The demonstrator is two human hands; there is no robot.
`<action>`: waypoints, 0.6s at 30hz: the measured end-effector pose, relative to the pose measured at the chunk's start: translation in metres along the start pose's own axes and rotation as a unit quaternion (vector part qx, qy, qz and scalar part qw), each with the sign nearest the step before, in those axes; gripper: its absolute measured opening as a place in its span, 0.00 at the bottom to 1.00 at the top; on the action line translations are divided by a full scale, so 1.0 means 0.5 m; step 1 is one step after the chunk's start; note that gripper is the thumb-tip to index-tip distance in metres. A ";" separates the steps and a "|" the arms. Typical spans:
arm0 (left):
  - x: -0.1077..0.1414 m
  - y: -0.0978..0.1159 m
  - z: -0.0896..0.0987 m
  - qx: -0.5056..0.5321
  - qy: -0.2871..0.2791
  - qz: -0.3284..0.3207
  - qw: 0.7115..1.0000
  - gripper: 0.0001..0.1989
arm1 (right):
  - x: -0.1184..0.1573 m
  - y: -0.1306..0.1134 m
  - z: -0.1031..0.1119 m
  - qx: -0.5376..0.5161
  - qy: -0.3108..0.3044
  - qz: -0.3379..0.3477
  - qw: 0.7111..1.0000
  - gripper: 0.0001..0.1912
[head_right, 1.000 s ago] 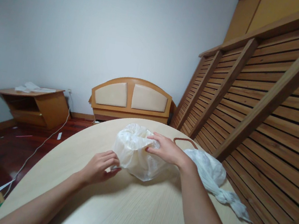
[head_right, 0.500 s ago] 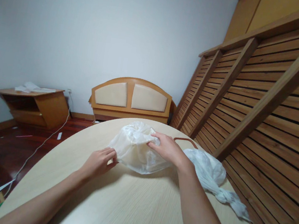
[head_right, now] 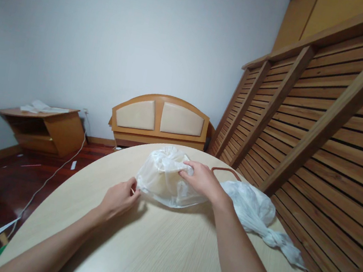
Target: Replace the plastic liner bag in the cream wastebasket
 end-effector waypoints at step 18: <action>-0.032 -0.104 -0.034 0.488 0.039 0.258 0.833 0.08 | -0.016 0.047 -0.006 -0.174 0.090 -0.110 0.974 0.13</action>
Point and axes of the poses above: each hand's wrist, its own x-axis away from the middle knuckle, its own z-axis out of the back of the hand, y = z × x, the point moved 7 cm from there along -x, towards the middle knuckle
